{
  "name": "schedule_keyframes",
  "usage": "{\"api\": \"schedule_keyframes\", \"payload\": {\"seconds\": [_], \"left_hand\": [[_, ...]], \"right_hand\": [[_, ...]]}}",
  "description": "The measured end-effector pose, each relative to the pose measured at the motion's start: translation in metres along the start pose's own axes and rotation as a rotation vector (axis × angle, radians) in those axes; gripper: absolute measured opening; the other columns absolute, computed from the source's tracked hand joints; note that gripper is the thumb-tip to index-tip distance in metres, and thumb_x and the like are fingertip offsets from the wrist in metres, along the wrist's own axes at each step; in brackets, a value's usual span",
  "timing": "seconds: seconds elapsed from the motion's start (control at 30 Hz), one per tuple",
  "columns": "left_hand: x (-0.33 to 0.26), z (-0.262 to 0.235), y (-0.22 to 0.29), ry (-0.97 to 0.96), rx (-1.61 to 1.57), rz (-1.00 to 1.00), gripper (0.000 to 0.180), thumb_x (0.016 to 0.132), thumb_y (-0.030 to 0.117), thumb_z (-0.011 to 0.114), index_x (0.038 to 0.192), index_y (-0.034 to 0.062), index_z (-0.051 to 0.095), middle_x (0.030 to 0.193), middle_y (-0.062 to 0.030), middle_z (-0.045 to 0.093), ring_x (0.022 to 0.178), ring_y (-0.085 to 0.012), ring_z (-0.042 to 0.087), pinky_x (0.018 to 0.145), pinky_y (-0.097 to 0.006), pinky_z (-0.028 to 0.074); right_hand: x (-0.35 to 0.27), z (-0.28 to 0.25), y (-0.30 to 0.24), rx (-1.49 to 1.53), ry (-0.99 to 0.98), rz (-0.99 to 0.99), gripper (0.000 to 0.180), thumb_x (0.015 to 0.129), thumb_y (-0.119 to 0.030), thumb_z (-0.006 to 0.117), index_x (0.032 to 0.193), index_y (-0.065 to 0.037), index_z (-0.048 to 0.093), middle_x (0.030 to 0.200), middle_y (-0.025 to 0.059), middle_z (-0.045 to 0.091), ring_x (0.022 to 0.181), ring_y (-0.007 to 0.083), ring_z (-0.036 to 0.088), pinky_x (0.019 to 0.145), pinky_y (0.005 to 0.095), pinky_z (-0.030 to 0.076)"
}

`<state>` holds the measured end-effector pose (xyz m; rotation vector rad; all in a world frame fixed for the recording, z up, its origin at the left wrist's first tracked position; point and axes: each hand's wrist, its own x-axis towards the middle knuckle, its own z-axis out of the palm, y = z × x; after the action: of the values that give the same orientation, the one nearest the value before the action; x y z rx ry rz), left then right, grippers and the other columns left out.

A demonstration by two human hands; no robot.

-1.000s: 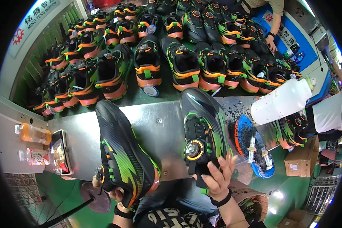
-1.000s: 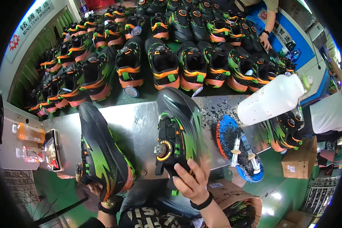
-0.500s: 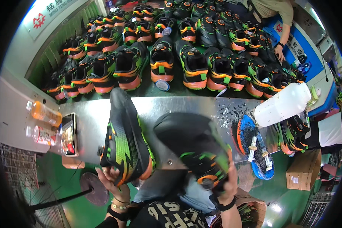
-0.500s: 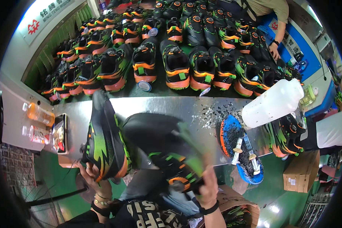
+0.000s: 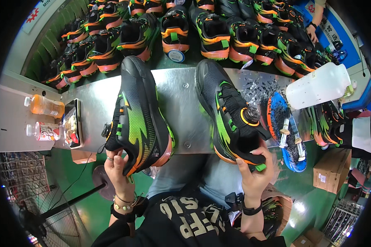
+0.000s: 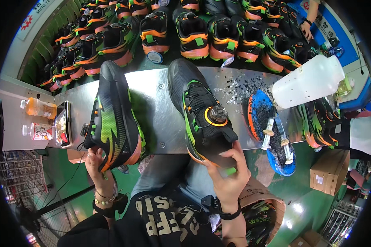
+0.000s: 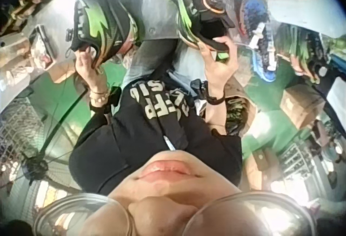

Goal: Injecting adhesive or liquid into the joints and soles of athletic shoes using a syringe on a factory assembly line.

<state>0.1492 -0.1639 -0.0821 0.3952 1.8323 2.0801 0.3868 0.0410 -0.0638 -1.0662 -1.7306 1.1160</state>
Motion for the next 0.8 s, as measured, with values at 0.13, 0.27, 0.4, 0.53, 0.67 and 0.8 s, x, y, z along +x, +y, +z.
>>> {"api": "schedule_keyframes", "payload": {"seconds": [0.13, 0.27, 0.4, 0.53, 0.67, 0.8], "left_hand": [[-0.009, -0.028, -0.017, 0.045, -0.011, -0.127, 0.049, 0.09, 0.042, 0.062, 0.111, -0.0022, 0.057, 0.117, -0.0107, 0.056, 0.113, -0.0198, 0.052, 0.084, -0.032, 0.05], [-0.008, -0.018, -0.01, 0.082, -0.083, -0.238, 0.05, 0.09, 0.047, 0.058, 0.098, -0.0027, 0.057, 0.1, -0.0062, 0.064, 0.082, -0.01, 0.06, 0.067, -0.024, 0.052], [-0.002, -0.001, -0.004, 0.114, -0.039, -0.177, 0.049, 0.091, 0.046, 0.058, 0.085, -0.0025, 0.057, 0.081, -0.0073, 0.065, 0.057, -0.0044, 0.051, 0.057, -0.021, 0.048], [-0.002, -0.011, -0.006, 0.121, -0.059, -0.163, 0.043, 0.094, 0.041, 0.056, 0.08, 0.0001, 0.057, 0.075, -0.0063, 0.063, 0.059, -0.0048, 0.052, 0.059, -0.022, 0.048], [-0.002, -0.002, -0.001, 0.146, -0.032, -0.224, 0.045, 0.093, 0.045, 0.056, 0.097, 0.0003, 0.06, 0.091, -0.0082, 0.067, 0.076, -0.012, 0.064, 0.067, -0.025, 0.051], [0.002, 0.011, 0.011, 0.136, -0.028, -0.265, 0.05, 0.096, 0.043, 0.046, 0.127, 0.0044, 0.051, 0.109, -0.0029, 0.062, 0.093, -0.0108, 0.061, 0.079, -0.026, 0.048]], "right_hand": [[0.0, -0.001, 0.003, -0.12, -0.014, -0.116, 0.039, 0.075, -0.014, 0.08, 0.101, -0.002, 0.053, 0.095, 0.0028, 0.052, 0.086, 0.0107, 0.05, 0.081, 0.0244, 0.04], [0.0, -0.007, 0.015, 0.068, 0.039, -0.027, 0.04, 0.08, -0.019, 0.076, 0.105, -0.002, 0.05, 0.094, 0.0026, 0.052, 0.083, 0.0099, 0.051, 0.078, 0.0228, 0.041], [0.004, -0.009, 0.019, 0.216, 0.113, 0.05, 0.041, 0.083, -0.023, 0.072, 0.108, -0.001, 0.048, 0.098, 0.0039, 0.054, 0.082, 0.0099, 0.052, 0.074, 0.0213, 0.041], [0.003, -0.004, 0.01, 0.135, 0.095, 0.034, 0.047, 0.083, -0.031, 0.072, 0.109, 0.001, 0.048, 0.108, 0.0071, 0.052, 0.092, 0.0123, 0.049, 0.085, 0.0255, 0.039], [0.001, -0.001, 0.012, 0.101, 0.092, -0.024, 0.048, 0.085, -0.033, 0.07, 0.11, 0.001, 0.047, 0.103, 0.0045, 0.05, 0.089, 0.0113, 0.047, 0.084, 0.0244, 0.037], [0.001, -0.005, 0.016, 0.068, 0.104, -0.02, 0.047, 0.086, -0.033, 0.068, 0.111, 0.0, 0.047, 0.097, 0.0023, 0.048, 0.085, 0.0096, 0.046, 0.078, 0.0236, 0.037]]}}
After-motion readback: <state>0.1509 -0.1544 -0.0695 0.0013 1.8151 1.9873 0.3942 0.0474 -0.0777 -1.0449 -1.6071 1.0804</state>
